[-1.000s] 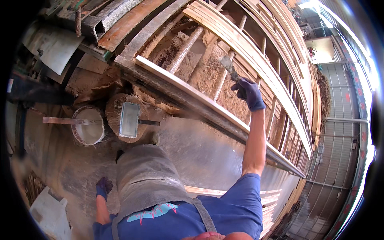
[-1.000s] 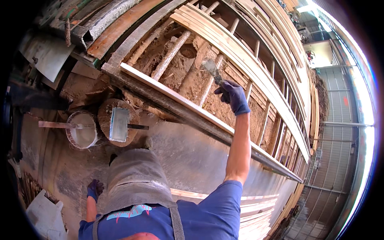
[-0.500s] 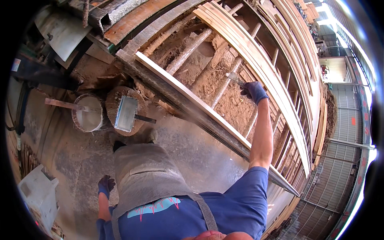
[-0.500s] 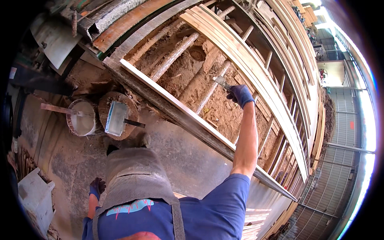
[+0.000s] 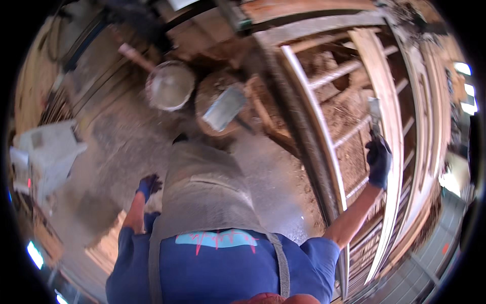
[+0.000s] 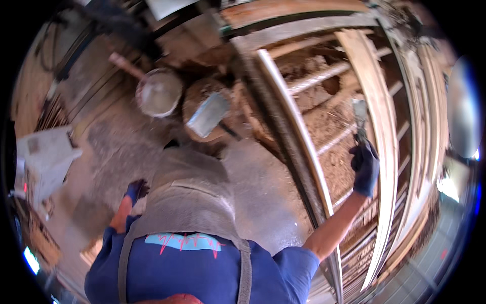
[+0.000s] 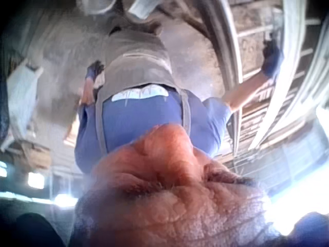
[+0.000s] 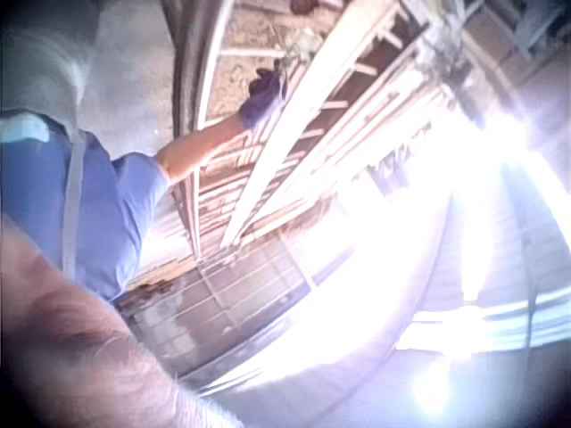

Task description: The person pours a white liquid from a bucket into a paint tray, then uses a roller to apply the finish to long wooden planks laid on a rack. They repeatedly roll the applicator and coat the planks, then stack the finished pieces.

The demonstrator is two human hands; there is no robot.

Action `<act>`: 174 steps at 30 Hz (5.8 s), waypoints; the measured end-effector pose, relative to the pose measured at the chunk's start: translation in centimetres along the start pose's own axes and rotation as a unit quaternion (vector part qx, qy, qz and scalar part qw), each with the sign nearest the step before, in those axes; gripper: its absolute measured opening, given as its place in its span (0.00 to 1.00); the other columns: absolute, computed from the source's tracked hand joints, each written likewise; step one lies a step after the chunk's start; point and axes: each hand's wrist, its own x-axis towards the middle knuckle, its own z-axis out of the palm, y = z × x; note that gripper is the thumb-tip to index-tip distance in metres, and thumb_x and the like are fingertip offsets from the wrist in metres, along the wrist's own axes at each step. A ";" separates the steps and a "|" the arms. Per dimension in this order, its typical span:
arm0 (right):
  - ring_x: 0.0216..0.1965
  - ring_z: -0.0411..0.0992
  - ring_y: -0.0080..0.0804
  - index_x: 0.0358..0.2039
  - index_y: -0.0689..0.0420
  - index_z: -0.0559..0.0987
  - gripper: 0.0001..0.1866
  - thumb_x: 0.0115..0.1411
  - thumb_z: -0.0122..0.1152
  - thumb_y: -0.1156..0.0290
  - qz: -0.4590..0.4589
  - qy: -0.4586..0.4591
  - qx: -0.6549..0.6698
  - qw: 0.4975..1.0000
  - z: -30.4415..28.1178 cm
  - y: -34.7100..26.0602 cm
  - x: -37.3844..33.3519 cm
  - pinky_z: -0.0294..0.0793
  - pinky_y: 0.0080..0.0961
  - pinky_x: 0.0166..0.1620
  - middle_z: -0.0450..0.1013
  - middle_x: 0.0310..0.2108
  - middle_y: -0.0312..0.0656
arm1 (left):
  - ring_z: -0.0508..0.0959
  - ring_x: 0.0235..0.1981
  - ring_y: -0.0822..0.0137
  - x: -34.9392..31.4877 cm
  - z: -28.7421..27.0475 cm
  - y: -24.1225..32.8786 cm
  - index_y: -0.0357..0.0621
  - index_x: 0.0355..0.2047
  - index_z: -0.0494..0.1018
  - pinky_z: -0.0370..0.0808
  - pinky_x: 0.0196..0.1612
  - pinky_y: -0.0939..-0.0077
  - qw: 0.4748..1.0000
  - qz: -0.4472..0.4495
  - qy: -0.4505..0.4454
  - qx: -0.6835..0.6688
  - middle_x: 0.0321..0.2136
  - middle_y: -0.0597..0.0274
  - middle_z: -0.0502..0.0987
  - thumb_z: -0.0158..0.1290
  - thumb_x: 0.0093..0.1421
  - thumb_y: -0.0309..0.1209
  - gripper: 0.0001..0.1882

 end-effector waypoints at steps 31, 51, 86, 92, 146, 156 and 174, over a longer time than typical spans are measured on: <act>0.23 0.72 0.26 0.43 0.58 0.77 0.13 0.63 0.55 0.64 0.220 -0.085 0.122 0.964 52.8 16.5 -22.0 0.70 0.23 0.27 0.77 0.29 0.39 | 0.78 0.44 0.65 12.9 -9.9 39.9 0.46 0.54 0.69 0.75 0.37 0.70 0.968 0.194 -0.003 0.156 0.49 0.61 0.75 0.58 0.57 0.50 0.30; 0.42 0.74 0.36 0.55 0.55 0.71 0.34 0.62 0.47 0.39 0.455 -0.102 0.444 0.765 75.5 23.6 -16.8 0.73 0.36 0.46 0.75 0.47 0.43 | 0.79 0.42 0.62 7.2 -6.5 45.0 0.39 0.51 0.71 0.78 0.47 0.68 0.856 0.446 -0.234 0.114 0.46 0.51 0.77 0.45 0.64 0.35 0.19; 0.33 0.76 0.55 0.31 0.61 0.79 0.15 0.57 0.50 0.63 0.102 -0.283 -0.272 0.914 70.6 14.3 -18.7 0.75 0.46 0.39 0.77 0.30 0.57 | 0.81 0.36 0.45 12.9 0.4 45.9 0.38 0.44 0.73 0.76 0.39 0.56 0.714 0.415 0.115 0.553 0.31 0.43 0.80 0.61 0.47 0.46 0.29; 0.29 0.77 0.53 0.28 0.64 0.79 0.15 0.55 0.50 0.65 -0.082 -0.350 -0.216 0.908 71.3 14.3 -16.2 0.75 0.45 0.33 0.76 0.27 0.59 | 0.79 0.43 0.47 1.3 2.1 45.3 0.32 0.48 0.71 0.73 0.47 0.60 0.740 0.419 0.182 0.494 0.40 0.38 0.78 0.65 0.46 0.48 0.37; 0.34 0.76 0.55 0.37 0.64 0.76 0.17 0.58 0.49 0.63 -0.190 -0.311 -0.090 0.927 32.6 10.7 -18.3 0.74 0.45 0.40 0.75 0.29 0.61 | 0.79 0.39 0.39 -29.7 31.2 29.7 0.31 0.45 0.71 0.76 0.41 0.55 0.541 0.585 0.311 0.518 0.33 0.32 0.78 0.61 0.46 0.59 0.41; 0.31 0.76 0.55 0.34 0.64 0.77 0.16 0.58 0.49 0.64 -0.219 -0.295 -0.104 0.924 33.4 11.5 -17.9 0.74 0.46 0.36 0.75 0.26 0.59 | 0.79 0.43 0.42 -29.6 31.4 29.9 0.32 0.46 0.72 0.75 0.45 0.58 0.580 0.531 0.335 0.519 0.38 0.34 0.78 0.64 0.45 0.57 0.41; 0.30 0.77 0.54 0.32 0.62 0.77 0.13 0.58 0.48 0.66 -0.213 -0.279 -0.193 0.916 36.8 10.6 -17.5 0.76 0.44 0.36 0.76 0.27 0.57 | 0.79 0.41 0.44 -25.7 27.2 34.0 0.30 0.46 0.72 0.75 0.45 0.61 0.618 0.532 0.306 0.491 0.38 0.36 0.78 0.63 0.46 0.55 0.40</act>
